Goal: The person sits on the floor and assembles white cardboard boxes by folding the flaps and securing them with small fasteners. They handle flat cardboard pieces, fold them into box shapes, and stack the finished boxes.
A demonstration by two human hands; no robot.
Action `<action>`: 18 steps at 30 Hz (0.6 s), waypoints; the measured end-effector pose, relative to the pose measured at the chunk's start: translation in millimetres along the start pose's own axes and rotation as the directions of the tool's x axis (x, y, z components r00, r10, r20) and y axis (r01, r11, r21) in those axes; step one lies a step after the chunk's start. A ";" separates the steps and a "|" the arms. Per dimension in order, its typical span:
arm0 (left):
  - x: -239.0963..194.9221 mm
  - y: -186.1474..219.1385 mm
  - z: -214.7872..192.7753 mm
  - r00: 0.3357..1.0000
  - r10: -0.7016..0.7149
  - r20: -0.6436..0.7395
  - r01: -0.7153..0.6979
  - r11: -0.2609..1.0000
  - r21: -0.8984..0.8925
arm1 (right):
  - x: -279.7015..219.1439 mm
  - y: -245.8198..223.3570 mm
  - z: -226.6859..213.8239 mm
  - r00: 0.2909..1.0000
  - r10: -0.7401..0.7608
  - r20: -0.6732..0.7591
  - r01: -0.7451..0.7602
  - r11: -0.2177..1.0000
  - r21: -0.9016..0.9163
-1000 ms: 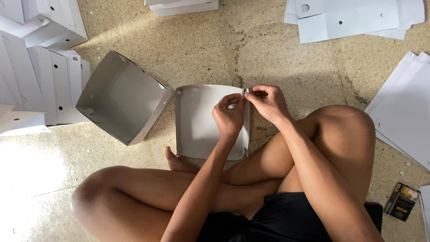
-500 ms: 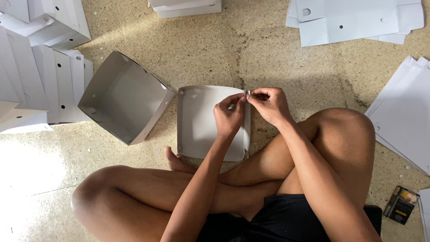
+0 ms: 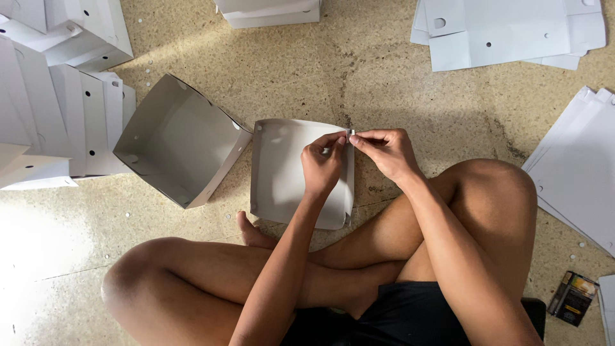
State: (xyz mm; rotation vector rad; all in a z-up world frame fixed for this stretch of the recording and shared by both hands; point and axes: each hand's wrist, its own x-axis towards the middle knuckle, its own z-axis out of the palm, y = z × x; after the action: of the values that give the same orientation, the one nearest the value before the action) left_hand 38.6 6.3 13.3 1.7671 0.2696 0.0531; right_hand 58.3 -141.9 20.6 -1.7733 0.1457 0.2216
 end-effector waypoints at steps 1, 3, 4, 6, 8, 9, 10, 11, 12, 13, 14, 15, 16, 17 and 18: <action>1.5 -4.3 1.4 1.000 0.009 0.000 -0.009 1.000 -0.005 | 1.7 5.7 0.1 1.000 -0.008 -0.002 0.008 1.000 -0.003; 2.9 -12.0 4.8 1.000 0.014 0.000 -0.014 1.000 -0.010 | 2.9 12.8 0.3 1.000 -0.012 -0.002 0.012 1.000 -0.006; 2.9 -15.2 6.8 1.000 0.004 0.001 -0.004 1.000 -0.005 | 2.3 14.0 0.2 1.000 0.027 -0.002 -0.027 1.000 -0.005; 4.3 -16.6 9.7 1.000 -0.003 0.002 0.003 1.000 -0.002 | 4.3 16.1 -1.9 0.998 0.063 -0.004 -0.063 0.998 -0.005; 4.3 -14.1 9.8 1.000 -0.013 -0.010 0.013 1.000 0.026 | 6.3 19.1 -4.4 0.997 0.068 -0.021 -0.068 0.998 0.000; 5.1 -15.4 8.9 1.000 -0.015 -0.009 0.015 1.000 0.026 | 6.5 18.1 -4.4 0.997 0.070 -0.021 -0.070 0.998 0.000; 5.8 -16.6 8.0 1.000 -0.010 -0.008 0.010 0.999 0.037 | 6.6 17.0 -4.4 0.998 0.067 -0.006 -0.067 0.998 -0.007; 6.7 -17.7 7.0 1.000 -0.005 -0.007 0.005 0.999 0.047 | 6.8 15.9 -4.3 0.998 0.064 0.008 -0.064 0.998 -0.012; 6.1 -18.3 6.8 1.000 -0.006 -0.006 0.006 0.999 0.049 | 6.1 15.0 -4.6 0.998 0.066 0.008 -0.066 0.998 -0.011; 6.1 -18.7 6.2 1.000 -0.005 0.001 0.005 0.999 0.044 | 6.1 13.7 -4.6 0.997 0.071 0.008 -0.071 0.997 -0.004; 6.0 -19.0 5.3 1.000 -0.004 0.007 0.003 0.999 0.039 | 5.9 12.1 -4.4 0.997 0.076 0.009 -0.076 0.997 0.003; 6.6 -19.4 5.2 1.000 -0.002 0.007 0.002 0.999 0.038 | 6.1 11.8 -4.4 0.997 0.074 0.008 -0.074 0.997 0.003; 7.1 -19.7 4.9 1.000 0.012 0.018 -0.013 0.998 0.054 | 6.1 11.5 -4.3 0.997 0.072 0.007 -0.072 0.997 0.000; 6.8 -20.3 4.8 0.999 0.024 0.028 -0.025 0.997 0.069 | 5.7 11.5 -4.4 0.998 0.070 0.008 -0.070 0.998 -0.004; 6.2 -19.8 4.8 0.999 0.024 0.027 -0.025 0.997 0.068 | 7.1 14.9 -4.9 0.998 0.069 0.009 -0.069 0.998 -0.005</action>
State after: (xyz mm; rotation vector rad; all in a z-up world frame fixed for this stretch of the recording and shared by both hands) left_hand 42.5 6.7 -7.7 1.8380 0.2334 0.0389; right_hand 62.3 -149.6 5.8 -1.7730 0.2008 0.2800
